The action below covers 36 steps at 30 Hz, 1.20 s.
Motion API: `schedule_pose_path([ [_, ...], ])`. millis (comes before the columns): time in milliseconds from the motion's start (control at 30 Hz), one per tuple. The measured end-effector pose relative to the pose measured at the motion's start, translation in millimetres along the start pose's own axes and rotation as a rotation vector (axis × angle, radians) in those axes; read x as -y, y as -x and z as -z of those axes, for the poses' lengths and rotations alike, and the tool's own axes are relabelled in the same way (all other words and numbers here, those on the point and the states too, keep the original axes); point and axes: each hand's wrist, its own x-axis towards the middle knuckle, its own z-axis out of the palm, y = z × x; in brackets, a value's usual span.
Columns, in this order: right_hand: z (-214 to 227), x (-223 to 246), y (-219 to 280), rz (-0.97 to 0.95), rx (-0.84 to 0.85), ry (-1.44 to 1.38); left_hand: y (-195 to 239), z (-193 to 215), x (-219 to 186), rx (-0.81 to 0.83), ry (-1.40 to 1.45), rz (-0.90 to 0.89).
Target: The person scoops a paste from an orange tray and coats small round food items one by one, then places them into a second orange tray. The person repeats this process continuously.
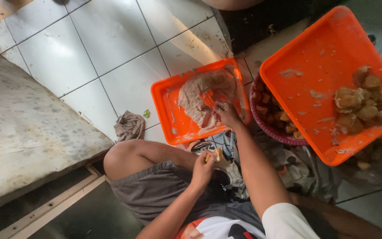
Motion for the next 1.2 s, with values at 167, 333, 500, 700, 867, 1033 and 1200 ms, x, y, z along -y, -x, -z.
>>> schedule_pose_path([
  [167, -10.1, 60.2, 43.1, 0.177, 0.105, 0.003, -38.1, 15.4, -24.2, -0.053, 0.217, -0.153],
  [333, -24.3, 136.9, 132.1, 0.182, 0.015, 0.034, -79.8, -5.1, -87.5, -0.113, 0.456, -0.222],
  [500, -36.0, 167.8, 214.4, 0.185, -0.197, 0.134, -68.4, -48.9, -153.0, -0.126, 0.518, -0.354],
  [700, -31.1, 168.3, 249.9, 0.573, -0.362, 0.712, -1.8, -84.6, -190.1, -0.149, 0.03, -0.37],
  [867, -20.6, 169.0, 263.9, 0.606, -0.457, 0.815, 24.2, -82.5, -183.9, 0.1, -0.116, -0.642],
  [1033, -6.7, 181.4, 273.9, 0.607, -0.553, 0.952, 17.8, -67.4, -174.7, 0.467, 0.17, -0.554],
  [1200, 0.2, 198.4, 288.1, 0.681, -0.594, 0.941, 11.8, -60.2, -180.0, 0.62, 0.149, -0.463],
])
